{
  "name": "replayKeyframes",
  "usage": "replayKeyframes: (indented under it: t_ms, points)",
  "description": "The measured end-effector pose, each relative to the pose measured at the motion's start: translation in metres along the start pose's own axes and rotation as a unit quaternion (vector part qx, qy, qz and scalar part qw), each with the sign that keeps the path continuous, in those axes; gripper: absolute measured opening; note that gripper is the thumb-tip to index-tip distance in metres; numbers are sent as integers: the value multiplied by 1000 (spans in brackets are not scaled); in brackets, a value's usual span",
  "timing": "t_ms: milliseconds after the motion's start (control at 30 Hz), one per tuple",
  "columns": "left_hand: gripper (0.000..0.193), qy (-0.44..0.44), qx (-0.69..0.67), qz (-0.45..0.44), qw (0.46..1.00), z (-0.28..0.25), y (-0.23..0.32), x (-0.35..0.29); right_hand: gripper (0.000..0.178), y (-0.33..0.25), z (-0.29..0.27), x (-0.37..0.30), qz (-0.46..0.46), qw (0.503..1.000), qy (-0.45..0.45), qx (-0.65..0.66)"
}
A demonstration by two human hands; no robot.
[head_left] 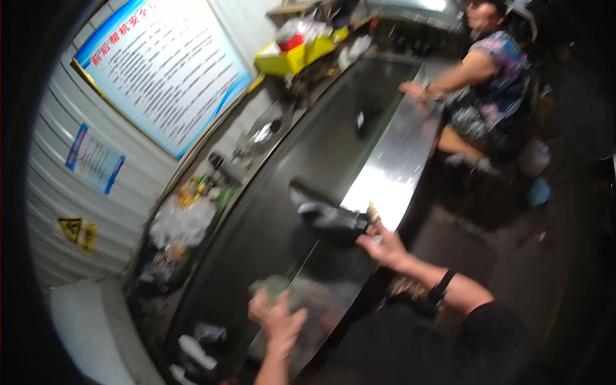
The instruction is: Operating an industrial machine to shape and process shoe uppers.
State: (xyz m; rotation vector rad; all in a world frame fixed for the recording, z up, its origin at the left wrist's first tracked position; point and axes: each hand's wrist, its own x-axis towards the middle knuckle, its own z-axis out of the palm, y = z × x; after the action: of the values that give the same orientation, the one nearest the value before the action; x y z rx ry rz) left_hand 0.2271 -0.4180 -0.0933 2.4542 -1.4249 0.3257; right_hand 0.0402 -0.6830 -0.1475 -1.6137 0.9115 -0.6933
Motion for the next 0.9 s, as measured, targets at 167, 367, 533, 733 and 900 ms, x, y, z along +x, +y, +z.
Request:
replayKeyframes:
  t_ms: [167,367,533,733,900]
  points:
    - [49,57,38,176,982,91,53,-36,45,7,0,16,-345,928,104,-95]
    - [13,-23,-181,133,974,73,90,-28,40,-32,-19,-17,-366,929,47,-37]
    - [34,47,-725,-332,602,54,26,7,64,-89,0,-61,70,926,-134,345]
    - [32,31,-727,-336,598,23,27,12,66,-59,5,-67,180,815,-306,457]
    - [42,67,-703,-314,635,-2,45,2,61,-15,18,-58,196,782,-364,467]
